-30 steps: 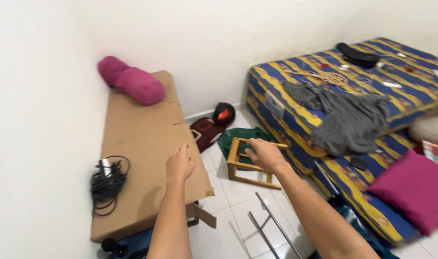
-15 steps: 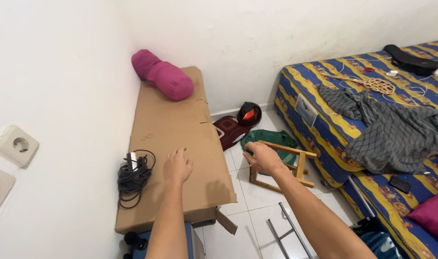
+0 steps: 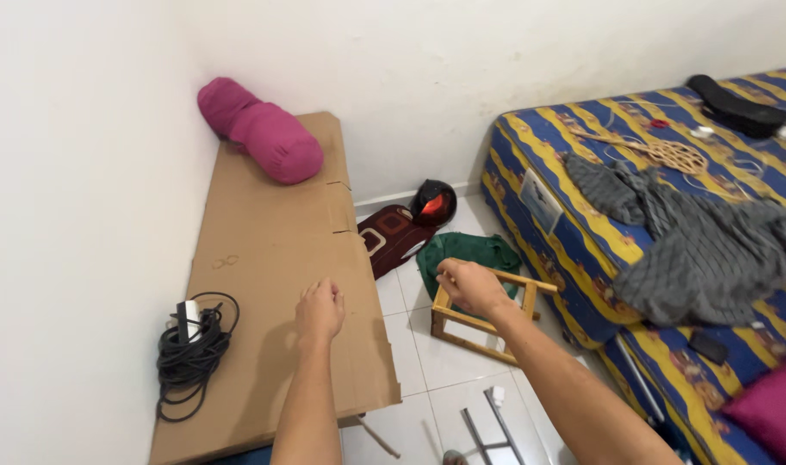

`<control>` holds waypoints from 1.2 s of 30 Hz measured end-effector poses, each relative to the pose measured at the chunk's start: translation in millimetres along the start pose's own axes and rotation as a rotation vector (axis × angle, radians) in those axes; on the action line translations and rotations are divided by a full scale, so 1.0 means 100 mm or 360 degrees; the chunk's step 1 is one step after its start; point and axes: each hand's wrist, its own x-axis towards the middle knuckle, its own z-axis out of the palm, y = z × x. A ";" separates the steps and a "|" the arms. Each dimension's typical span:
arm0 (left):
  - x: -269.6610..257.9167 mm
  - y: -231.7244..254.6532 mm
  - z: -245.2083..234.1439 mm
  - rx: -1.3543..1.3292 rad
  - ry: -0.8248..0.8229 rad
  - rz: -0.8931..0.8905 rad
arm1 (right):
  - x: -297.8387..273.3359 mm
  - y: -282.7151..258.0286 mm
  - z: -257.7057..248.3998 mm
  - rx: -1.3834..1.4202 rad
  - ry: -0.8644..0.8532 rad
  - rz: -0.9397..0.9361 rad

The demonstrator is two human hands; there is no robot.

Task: The person enters a cluttered bedroom, opens the door, and tidies items: they reposition a pink bolster pillow, pick up garments from the bed and floor and hang them on hooks on the door, then gather a white cable from the bed and coil it by hand.

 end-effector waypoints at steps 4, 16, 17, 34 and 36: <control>0.22 0.12 0.02 -0.0014 0.0104 0.0024 | 0.32 0.11 -0.09 -0.0086 -0.0046 0.0034; 0.50 -0.16 -0.23 0.0127 0.0206 -0.0257 | 1.33 -0.13 0.32 -0.0016 -0.0256 -0.0319; 0.51 -0.20 -0.27 0.0126 0.0206 -0.0283 | 1.40 -0.19 0.39 -0.0014 -0.0240 -0.0378; 0.52 -0.97 -1.00 0.0099 0.0460 -0.0618 | 2.26 -1.29 0.95 -0.0033 -0.0396 -0.0885; 0.52 -1.05 -0.99 0.0078 0.0462 -0.0710 | 2.37 -1.34 1.02 -0.0039 -0.0447 -0.0916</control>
